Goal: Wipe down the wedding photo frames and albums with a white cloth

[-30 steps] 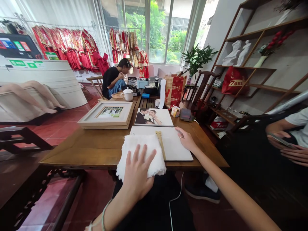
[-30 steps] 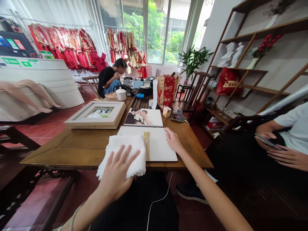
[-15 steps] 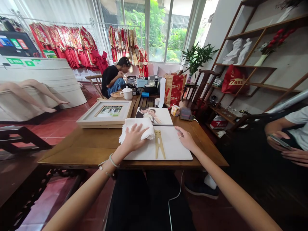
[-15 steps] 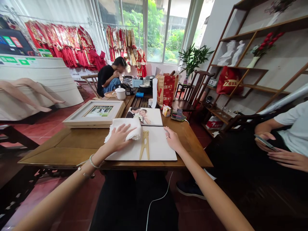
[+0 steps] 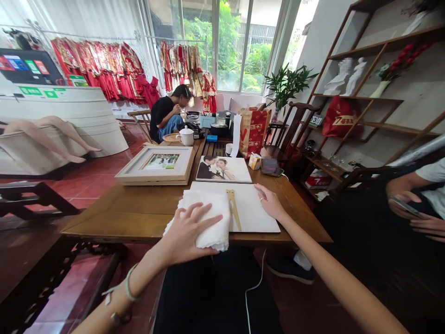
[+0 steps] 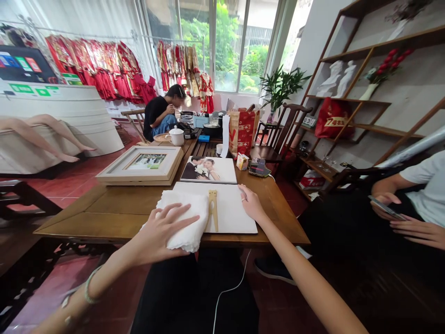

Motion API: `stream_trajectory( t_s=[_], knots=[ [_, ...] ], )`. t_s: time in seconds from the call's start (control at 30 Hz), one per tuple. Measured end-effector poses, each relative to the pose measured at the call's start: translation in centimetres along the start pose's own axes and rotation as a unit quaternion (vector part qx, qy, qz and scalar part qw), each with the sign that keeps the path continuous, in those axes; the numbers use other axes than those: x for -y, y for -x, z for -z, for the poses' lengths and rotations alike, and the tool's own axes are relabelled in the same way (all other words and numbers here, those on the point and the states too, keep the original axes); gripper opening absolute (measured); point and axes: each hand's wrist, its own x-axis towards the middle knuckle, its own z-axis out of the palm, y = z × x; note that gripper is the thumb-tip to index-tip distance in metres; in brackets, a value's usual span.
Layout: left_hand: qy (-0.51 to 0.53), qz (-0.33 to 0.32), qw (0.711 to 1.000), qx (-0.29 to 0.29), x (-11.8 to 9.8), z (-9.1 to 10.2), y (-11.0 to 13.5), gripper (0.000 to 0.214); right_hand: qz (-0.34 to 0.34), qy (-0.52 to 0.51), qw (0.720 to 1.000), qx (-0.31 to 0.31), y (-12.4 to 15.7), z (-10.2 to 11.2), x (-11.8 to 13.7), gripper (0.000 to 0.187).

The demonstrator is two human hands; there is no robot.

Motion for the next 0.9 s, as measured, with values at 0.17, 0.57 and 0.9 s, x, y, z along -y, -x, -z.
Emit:
stream_trajectory(
  t_s=[0.17,0.57,0.9],
  knots=[
    [0.029,-0.011,0.999,-0.011,2.9,-0.1,-3.3,0.093,-0.006,-0.003,1.0,0.006,-0.1,-0.1,0.0,0.042],
    [0.046,0.029,0.998,0.039,5.5,-1.0,-10.3,0.066,0.003,-0.015,1.0,0.0,-0.1,-0.2,-0.1,0.042],
    [0.033,-0.019,0.999,0.015,0.3,-1.8,-14.4,0.056,0.018,-0.014,1.0,-0.001,-0.2,-0.1,-0.4,0.041]
  ],
)
